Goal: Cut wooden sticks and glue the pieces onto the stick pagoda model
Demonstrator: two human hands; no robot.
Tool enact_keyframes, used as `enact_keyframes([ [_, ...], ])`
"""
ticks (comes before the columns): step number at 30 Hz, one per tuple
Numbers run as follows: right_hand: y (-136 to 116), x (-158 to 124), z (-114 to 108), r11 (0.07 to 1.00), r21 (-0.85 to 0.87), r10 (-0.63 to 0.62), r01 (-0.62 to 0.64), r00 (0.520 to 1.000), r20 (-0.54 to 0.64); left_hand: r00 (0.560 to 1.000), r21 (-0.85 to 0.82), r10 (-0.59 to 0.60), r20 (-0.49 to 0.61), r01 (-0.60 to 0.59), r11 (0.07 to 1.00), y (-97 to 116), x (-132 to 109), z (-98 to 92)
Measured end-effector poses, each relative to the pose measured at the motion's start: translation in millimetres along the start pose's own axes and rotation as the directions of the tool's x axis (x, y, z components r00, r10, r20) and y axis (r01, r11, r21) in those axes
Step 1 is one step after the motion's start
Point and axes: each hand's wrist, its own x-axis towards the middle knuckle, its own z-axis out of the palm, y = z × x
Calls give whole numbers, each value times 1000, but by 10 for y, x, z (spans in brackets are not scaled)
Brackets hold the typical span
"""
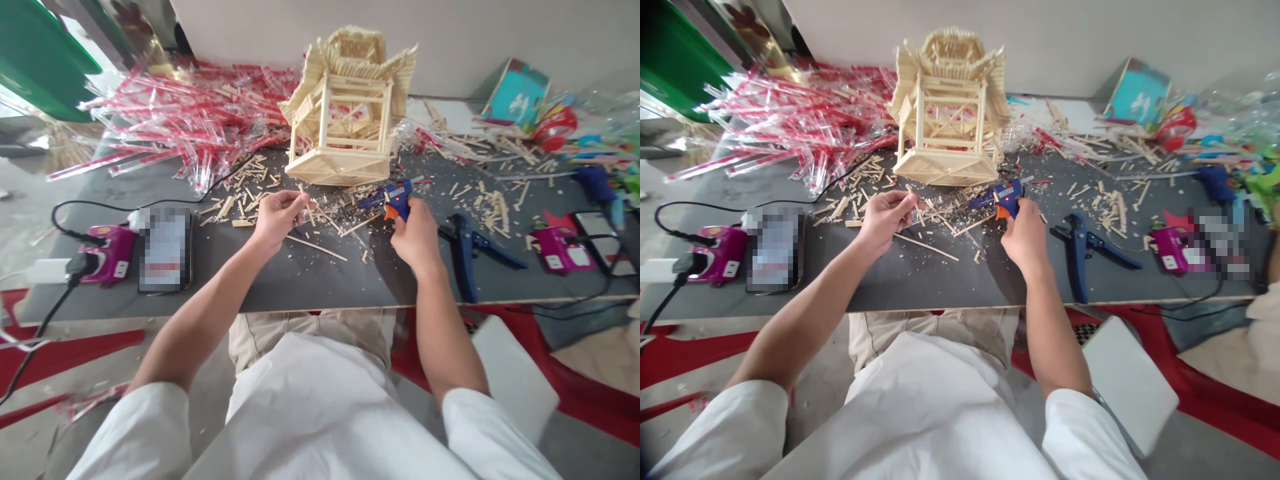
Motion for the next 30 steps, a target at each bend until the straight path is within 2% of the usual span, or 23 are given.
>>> enact_keyframes([
  [6,-227,-120,72,969,230,-95,93,995,-3,1000,17,-1,-11,1,1000,2,-3,-1],
  [12,-316,-151,145,970,208,-114,128,991,-75,1000,41,-13,-11,14,999,11,-15,18],
  [17,-293,-148,212,962,191,-185,196,980,-75,1000,73,-2,2,2,997,7,-15,22],
  [23,-307,-158,168,974,122,-196,191,980,34,1000,98,-7,-4,7,995,7,-12,31],
  [30,-291,-161,162,969,123,-223,212,971,84,1000,107,-4,2,4,994,-6,-7,17],
])
